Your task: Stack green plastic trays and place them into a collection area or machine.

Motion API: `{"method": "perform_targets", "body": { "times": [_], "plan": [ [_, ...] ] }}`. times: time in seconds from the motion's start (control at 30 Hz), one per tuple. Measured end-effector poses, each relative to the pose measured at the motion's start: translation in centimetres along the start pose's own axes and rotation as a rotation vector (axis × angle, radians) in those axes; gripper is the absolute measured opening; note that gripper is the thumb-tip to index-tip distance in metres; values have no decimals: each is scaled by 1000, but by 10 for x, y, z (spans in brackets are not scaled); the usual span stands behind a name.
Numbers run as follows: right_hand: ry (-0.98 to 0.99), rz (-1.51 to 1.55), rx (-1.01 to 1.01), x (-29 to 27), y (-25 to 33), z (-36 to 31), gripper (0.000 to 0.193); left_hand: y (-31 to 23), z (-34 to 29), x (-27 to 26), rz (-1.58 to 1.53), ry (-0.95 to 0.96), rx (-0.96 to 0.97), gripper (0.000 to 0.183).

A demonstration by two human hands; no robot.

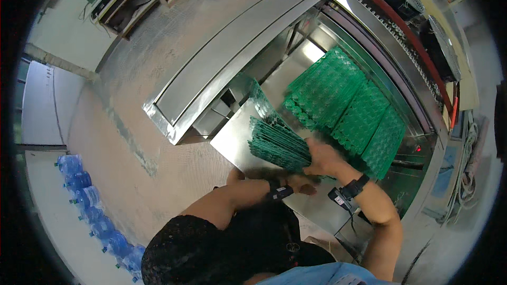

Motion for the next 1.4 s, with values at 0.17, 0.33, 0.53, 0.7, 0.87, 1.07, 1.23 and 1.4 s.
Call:
{"method": "perform_targets", "body": {
  "times": [0.17,0.33,0.53,0.7,0.87,1.07,1.23,1.4],
  "plan": [
    [-55,-43,65,6,4,-14,68,-10,-61,52,-83,-163,-149,38],
    [-291,-130,16,22,6,-23,71,-6,-118,41,260,-182,-244,38],
    [-341,-120,77,32,-4,-37,77,-64,-254,40,447,-650,143,39],
    [-340,-205,149,49,3,-48,86,-96,-383,9,386,-1192,761,20],
    [-407,-216,147,59,5,-54,83,-121,-413,56,530,-1248,1224,39],
    [-470,-109,172,39,-14,-52,77,-164,-394,85,707,-1239,1340,58],
    [-487,-117,180,35,-17,-55,78,-198,-376,76,939,-1221,1370,57],
    [-636,-152,163,36,-13,-74,79,-186,-342,78,989,-1026,1191,67]
  ]
}}
Point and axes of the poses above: each hand's wrist, its own z-axis towards the middle knuckle, its own x-axis out of the palm, y = z × x, the point moved 10 cm from there along z, towards the middle knuckle, and after that the axes turned 6 degrees about -x, right-handed, at the moved point
